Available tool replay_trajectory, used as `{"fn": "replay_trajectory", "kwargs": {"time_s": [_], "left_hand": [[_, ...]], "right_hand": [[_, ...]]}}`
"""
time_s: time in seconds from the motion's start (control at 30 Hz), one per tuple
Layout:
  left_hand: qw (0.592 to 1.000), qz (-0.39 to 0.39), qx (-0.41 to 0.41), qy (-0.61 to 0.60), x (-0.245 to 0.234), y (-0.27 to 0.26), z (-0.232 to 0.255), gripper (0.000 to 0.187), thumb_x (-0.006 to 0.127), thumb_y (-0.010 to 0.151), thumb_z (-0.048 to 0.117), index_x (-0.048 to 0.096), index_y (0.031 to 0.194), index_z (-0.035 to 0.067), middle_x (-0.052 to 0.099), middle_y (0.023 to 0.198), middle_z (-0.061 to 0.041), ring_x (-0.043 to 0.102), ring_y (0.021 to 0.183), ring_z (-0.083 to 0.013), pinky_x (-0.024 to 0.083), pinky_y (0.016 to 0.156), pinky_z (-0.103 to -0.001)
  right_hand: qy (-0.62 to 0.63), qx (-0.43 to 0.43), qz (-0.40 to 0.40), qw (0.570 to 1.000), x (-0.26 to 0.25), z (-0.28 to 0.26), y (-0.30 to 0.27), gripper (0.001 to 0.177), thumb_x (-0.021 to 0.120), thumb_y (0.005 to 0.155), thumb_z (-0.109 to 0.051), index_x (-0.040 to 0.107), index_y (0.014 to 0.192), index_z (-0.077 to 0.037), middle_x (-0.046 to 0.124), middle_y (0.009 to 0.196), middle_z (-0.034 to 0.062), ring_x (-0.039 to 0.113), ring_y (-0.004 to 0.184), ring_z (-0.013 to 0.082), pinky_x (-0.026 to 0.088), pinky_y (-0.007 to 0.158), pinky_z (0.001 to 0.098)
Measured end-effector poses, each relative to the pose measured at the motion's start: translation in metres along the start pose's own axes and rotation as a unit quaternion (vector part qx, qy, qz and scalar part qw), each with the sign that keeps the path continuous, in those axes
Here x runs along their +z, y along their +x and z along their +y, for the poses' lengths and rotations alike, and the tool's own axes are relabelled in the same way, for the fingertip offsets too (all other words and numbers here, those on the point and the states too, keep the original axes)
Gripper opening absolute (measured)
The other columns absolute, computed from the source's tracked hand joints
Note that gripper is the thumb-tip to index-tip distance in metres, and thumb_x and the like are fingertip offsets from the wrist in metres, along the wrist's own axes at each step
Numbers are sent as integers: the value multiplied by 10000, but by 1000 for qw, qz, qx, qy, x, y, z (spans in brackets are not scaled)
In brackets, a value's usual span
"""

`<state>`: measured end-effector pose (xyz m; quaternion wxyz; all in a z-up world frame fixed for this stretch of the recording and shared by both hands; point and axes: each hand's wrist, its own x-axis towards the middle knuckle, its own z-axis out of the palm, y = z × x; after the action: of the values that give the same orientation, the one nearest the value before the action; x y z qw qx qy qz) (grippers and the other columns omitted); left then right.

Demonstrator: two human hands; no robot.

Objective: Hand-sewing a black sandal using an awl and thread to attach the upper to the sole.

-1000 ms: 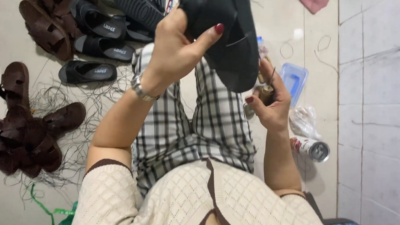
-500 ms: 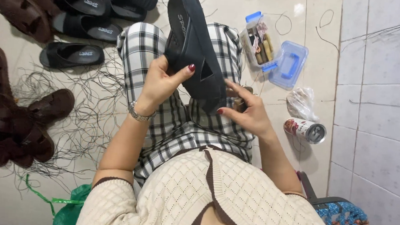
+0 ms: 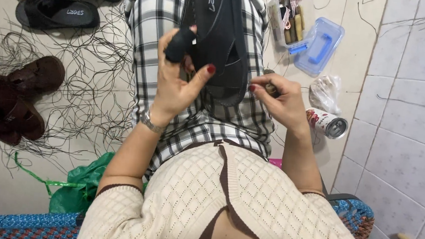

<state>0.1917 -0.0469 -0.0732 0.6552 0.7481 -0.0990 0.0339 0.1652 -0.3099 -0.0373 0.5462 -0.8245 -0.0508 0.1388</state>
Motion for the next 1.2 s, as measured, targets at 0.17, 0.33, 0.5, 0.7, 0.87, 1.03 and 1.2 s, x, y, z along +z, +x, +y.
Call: {"fn": "replay_trajectory", "kwargs": {"time_s": [0.17, 0.33, 0.5, 0.7, 0.87, 1.03, 1.2], "left_hand": [[995, -18, 36, 95, -6, -15, 2, 630, 755, 984, 69, 383, 1492, 63, 450, 1493, -143, 639, 1096, -213, 596, 942, -285], [996, -26, 22, 80, -7, -10, 0, 632, 775, 972, 17, 425, 1495, 73, 373, 1568, -119, 647, 1033, -171, 614, 934, -273], [978, -19, 72, 196, -12, -1, 3, 613, 845, 923, 124, 501, 1428, 75, 422, 1529, -144, 473, 1392, -344, 404, 1200, -471], [972, -137, 169, 86, -37, 21, 75, 121, 707, 824, 100, 608, 890, 81, 631, 845, -83, 561, 872, -246, 341, 1114, -473], [939, -322, -10, -124, -58, -24, 81, 236, 665, 881, 38, 751, 1097, 0, 761, 975, -160, 728, 874, -266, 596, 811, -432], [932, -296, -190, -84, -37, -70, 13, 437, 486, 1033, 129, 516, 1437, -37, 563, 1395, -254, 522, 1303, -329, 406, 1077, -528], [884, -308, -293, -195, -28, -59, 22, 510, 475, 1007, 69, 419, 1501, -45, 412, 1541, -271, 332, 1407, -296, 296, 1173, -530]], "right_hand": [[-212, -108, 161, 958, -14, 18, 4, 15, 735, 979, 45, 740, 981, 59, 609, 688, 58, 433, 539, 128, 321, 488, 262], [-226, -126, 224, 940, -12, 6, -5, 215, 735, 938, 80, 674, 1142, 55, 601, 1130, 163, 516, 717, 176, 449, 636, 299], [-74, -65, 89, 991, 36, 11, -11, 425, 840, 842, -291, 555, 1036, -42, 561, 719, 11, 437, 484, 88, 368, 414, 256], [70, -122, 118, 983, -7, 11, -15, 444, 653, 797, 118, 431, 1117, -94, 547, 951, 41, 466, 564, 61, 388, 451, 178], [97, -166, 9, 981, -46, 4, 1, 370, 894, 678, -38, 676, 972, 18, 689, 829, 147, 649, 714, 203, 505, 670, 298], [154, -106, -24, 982, -20, 52, 37, 336, 877, 736, -17, 686, 1010, 19, 672, 800, 117, 604, 708, 113, 499, 640, 251], [146, -70, -26, 986, -14, 38, 23, 317, 842, 748, 13, 707, 1035, 7, 694, 802, 115, 592, 736, 92, 493, 653, 233]]}}
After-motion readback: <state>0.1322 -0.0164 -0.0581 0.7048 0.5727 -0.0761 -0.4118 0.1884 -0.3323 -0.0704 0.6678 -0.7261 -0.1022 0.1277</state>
